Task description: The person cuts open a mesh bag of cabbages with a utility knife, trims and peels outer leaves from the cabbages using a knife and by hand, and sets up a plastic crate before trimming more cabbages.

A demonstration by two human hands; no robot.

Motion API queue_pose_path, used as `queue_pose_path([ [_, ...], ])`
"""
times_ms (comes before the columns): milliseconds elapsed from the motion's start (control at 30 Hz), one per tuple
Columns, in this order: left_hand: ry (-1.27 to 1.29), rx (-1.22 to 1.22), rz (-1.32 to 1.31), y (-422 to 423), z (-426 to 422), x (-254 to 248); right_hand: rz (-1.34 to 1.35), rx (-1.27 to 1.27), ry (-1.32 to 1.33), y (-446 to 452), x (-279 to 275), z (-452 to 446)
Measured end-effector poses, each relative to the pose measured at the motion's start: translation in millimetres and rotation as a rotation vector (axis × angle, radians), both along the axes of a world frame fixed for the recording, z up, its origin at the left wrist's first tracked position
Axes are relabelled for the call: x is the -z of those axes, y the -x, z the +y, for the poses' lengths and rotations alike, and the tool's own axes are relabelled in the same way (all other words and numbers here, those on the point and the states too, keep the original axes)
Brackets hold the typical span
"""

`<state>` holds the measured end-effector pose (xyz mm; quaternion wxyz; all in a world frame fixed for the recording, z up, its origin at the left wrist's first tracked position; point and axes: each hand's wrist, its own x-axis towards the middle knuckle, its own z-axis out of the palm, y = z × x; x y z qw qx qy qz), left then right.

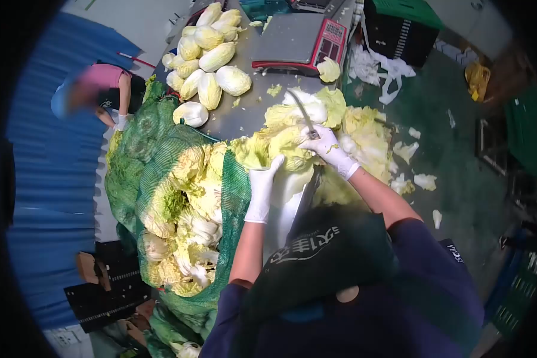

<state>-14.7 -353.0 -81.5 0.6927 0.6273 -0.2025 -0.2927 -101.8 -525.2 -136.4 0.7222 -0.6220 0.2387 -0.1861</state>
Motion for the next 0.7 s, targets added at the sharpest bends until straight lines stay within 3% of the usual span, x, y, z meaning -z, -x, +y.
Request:
queue_pose_path([
  [67, -0.127, 0.039, -0.037, 6, -4, -12, -0.045, 0.058, -0.159, 9, -10, 2],
  [133, -0.585, 0.092, -0.561, -6, -13, 15, -0.126, 0.179, -0.338, 20, -12, -5],
  [167, -0.596, 0.113, -0.560, -9, -14, 22, -0.101, 0.293, -0.314, 27, -18, -13],
  [233, -0.783, 0.106, -0.924, -9, -15, 30, -0.126, 0.483, -0.469, 44, -3, -47],
  [300, -0.748, 0.114, -0.943, 1, -11, 23, -0.042, 0.556, -0.664, 62, 64, -87],
  [333, -0.867, 0.161, -0.879, 6, -9, 18, -0.034, 0.574, -0.678, 77, 77, -90],
  [367, -0.978, 0.197, -0.817, 8, -9, 15, 0.134, 0.564, -0.534, 87, 83, -95],
  [467, -0.962, 0.173, -0.836, 4, 0, 24, 0.599, 0.478, -0.088, 92, 96, -103],
  [533, -0.990, 0.197, -0.901, 9, -4, 19, 0.354, 0.569, 0.836, 85, 105, -89],
  [600, -0.946, 0.131, -0.826, 9, -13, 24, 0.128, 0.468, 0.346, 75, -8, -31],
  [667, -0.883, 0.050, -0.692, 18, -27, 14, 0.026, 0.266, 0.662, 55, -8, 0],
  [700, -0.885, 0.052, -0.694, 18, -30, 31, 0.026, 0.267, 0.659, 43, -9, 11],
])
